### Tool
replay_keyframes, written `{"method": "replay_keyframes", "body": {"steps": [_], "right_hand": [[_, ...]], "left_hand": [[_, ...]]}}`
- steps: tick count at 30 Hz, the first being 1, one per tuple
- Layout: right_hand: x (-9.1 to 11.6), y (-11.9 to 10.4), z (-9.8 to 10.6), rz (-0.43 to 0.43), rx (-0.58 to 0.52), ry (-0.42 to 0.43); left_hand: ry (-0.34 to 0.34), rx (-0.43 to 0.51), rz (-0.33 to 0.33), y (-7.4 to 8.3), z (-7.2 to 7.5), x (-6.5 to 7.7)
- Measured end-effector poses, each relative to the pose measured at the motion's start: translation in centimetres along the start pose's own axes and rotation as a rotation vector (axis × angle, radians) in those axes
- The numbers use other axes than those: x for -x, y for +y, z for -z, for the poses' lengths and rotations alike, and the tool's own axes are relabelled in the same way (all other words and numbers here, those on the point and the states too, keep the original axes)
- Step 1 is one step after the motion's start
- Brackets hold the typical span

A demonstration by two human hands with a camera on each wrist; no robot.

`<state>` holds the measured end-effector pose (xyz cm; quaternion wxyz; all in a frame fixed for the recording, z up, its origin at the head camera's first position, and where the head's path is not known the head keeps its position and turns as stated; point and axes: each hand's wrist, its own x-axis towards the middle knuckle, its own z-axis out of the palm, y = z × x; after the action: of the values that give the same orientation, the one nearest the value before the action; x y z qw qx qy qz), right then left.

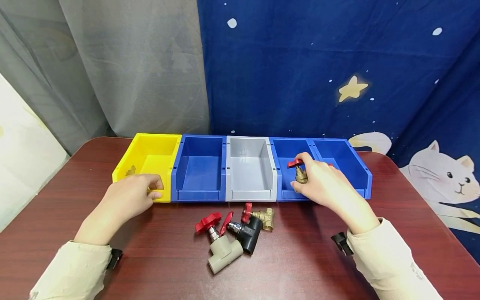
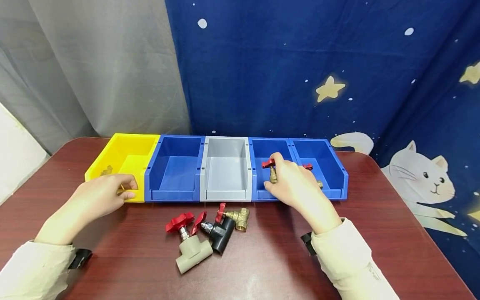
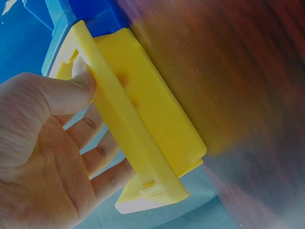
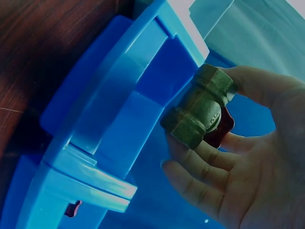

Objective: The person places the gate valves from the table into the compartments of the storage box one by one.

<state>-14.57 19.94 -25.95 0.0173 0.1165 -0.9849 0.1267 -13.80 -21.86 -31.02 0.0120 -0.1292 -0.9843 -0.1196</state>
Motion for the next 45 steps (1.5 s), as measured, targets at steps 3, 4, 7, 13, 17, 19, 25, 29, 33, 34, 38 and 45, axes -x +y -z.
{"method": "replay_keyframes", "body": {"steps": [3,4,7,13,17,19,25,29,33,34,38,45], "right_hand": [[-0.8,0.2,-0.2,-0.002,-0.014,0.009],[-1.0,0.3,-0.3,-0.003,-0.021,0.009],[-1.7,0.4,-0.6,-0.002,-0.034,0.02],[-3.0,0.5,-1.2,-0.013,-0.057,0.014],[-3.7,0.6,-1.6,-0.03,-0.065,0.004],[-3.9,0.6,-1.8,-0.037,-0.069,-0.002],[-4.1,0.9,-2.5,-0.057,-0.08,-0.022],[-4.2,0.9,-3.0,-0.067,-0.079,-0.037],[-4.3,0.8,-3.4,-0.073,-0.077,-0.067],[-4.3,0.8,-3.5,-0.075,-0.076,-0.076],[-4.3,0.7,-3.7,-0.082,-0.077,-0.1],[-4.3,0.8,-4.1,-0.067,-0.06,-0.109]], "left_hand": [[-0.001,0.002,0.005,0.0,-0.1,0.1],[-0.001,0.001,0.008,0.0,-0.1,0.1],[0.002,-0.003,0.012,0.0,-0.1,0.1],[0.005,0.0,0.013,0.0,0.0,0.0],[0.004,0.004,0.021,-0.1,-0.1,0.0],[0.003,0.008,0.022,0.0,-0.1,0.0],[0.011,0.006,0.011,0.0,-0.2,0.0],[0.016,0.002,0.005,0.0,-0.3,-0.1],[0.019,0.001,0.007,0.0,-0.3,-0.1],[0.018,0.001,0.007,0.0,-0.2,-0.1],[0.016,0.002,0.007,0.1,-0.2,-0.1],[0.012,0.005,0.007,0.2,0.0,0.0]]}}
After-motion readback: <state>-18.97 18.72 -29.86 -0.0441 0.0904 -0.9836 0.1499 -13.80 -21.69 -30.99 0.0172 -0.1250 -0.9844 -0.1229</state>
